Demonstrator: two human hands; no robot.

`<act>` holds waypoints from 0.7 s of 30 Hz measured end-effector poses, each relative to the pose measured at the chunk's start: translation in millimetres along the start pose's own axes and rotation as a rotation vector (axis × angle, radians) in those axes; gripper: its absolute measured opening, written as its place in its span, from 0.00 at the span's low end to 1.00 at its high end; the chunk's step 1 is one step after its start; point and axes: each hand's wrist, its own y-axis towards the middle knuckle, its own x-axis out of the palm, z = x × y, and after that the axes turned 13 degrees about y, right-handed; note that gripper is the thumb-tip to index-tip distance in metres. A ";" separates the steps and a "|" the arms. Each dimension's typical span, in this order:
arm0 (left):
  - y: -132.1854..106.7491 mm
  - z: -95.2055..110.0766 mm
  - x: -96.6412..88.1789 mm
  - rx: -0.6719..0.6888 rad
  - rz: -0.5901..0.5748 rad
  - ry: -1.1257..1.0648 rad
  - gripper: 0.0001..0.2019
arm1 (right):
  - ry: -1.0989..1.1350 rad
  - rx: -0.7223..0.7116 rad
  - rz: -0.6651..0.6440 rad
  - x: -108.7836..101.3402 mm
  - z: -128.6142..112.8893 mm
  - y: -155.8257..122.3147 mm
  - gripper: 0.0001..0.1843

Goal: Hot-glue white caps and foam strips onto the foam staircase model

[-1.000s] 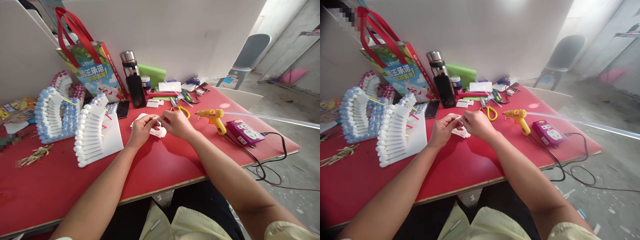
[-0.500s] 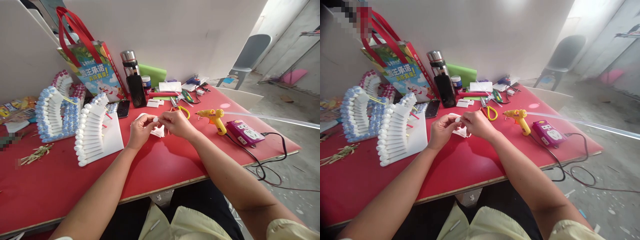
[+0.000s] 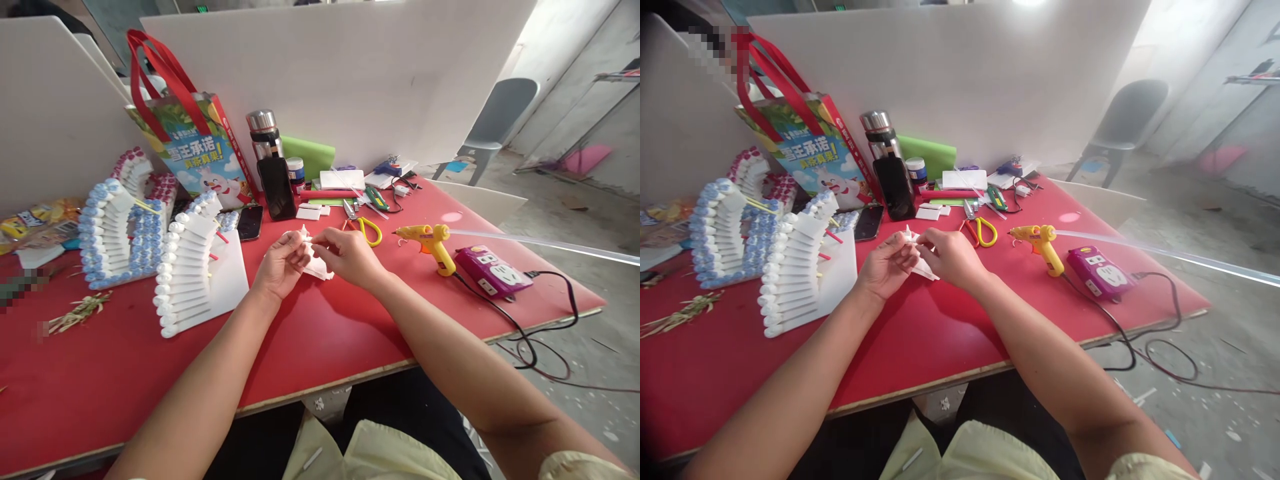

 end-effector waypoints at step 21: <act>-7.3 11.8 -8.2 -0.566 -0.296 -0.197 0.07 | 0.336 -0.020 -0.223 -20.4 9.0 6.1 0.08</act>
